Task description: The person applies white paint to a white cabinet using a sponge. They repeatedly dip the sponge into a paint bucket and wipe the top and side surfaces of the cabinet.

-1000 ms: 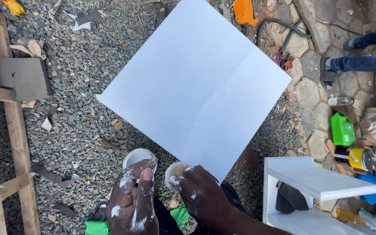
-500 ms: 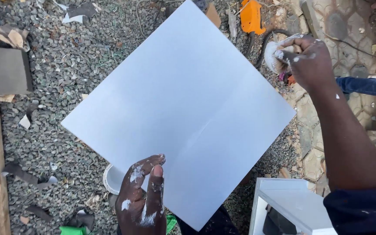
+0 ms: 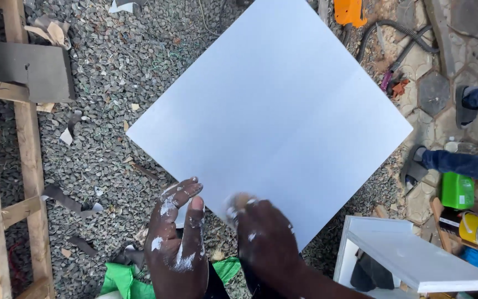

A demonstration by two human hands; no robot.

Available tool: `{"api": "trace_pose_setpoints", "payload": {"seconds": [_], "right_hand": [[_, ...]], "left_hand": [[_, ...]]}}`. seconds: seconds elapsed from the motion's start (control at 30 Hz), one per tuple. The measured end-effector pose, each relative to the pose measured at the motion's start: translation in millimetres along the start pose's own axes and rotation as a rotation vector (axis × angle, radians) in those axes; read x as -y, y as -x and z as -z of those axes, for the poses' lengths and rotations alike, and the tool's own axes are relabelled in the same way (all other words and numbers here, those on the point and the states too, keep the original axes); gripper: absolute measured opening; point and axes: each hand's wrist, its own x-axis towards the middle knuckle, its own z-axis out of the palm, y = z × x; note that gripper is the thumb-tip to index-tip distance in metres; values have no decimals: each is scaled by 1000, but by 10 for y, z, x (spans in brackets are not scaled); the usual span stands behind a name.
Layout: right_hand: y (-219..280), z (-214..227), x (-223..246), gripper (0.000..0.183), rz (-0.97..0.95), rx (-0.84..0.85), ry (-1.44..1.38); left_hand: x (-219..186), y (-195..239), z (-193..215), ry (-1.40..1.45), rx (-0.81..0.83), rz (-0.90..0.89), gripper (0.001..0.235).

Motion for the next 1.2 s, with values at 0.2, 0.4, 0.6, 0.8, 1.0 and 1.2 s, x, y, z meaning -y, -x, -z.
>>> {"api": "trace_pose_setpoints", "payload": {"seconds": [0.2, 0.4, 0.6, 0.8, 1.0, 1.2], "right_hand": [[-696, 996, -1964, 8, 20, -167, 644], [-1353, 1916, -2613, 12, -727, -165, -39], [-610, 307, -1000, 9, -184, -188, 377], [-173, -395, -59, 10, 41, 121, -139], [-828, 524, -1730, 14, 26, -95, 547], [-1713, 1850, -2529, 19, -758, -105, 243]], "left_hand": [[60, -91, -465, 69, -31, -61, 23], [29, -156, -553, 8, -38, -61, 27], [16, -186, -319, 44, -122, 127, 28], [-306, -177, -39, 50, -131, 139, 30], [295, -269, -163, -2, 185, 72, 38], [194, -179, -314, 9, 152, 16, 34]]}}
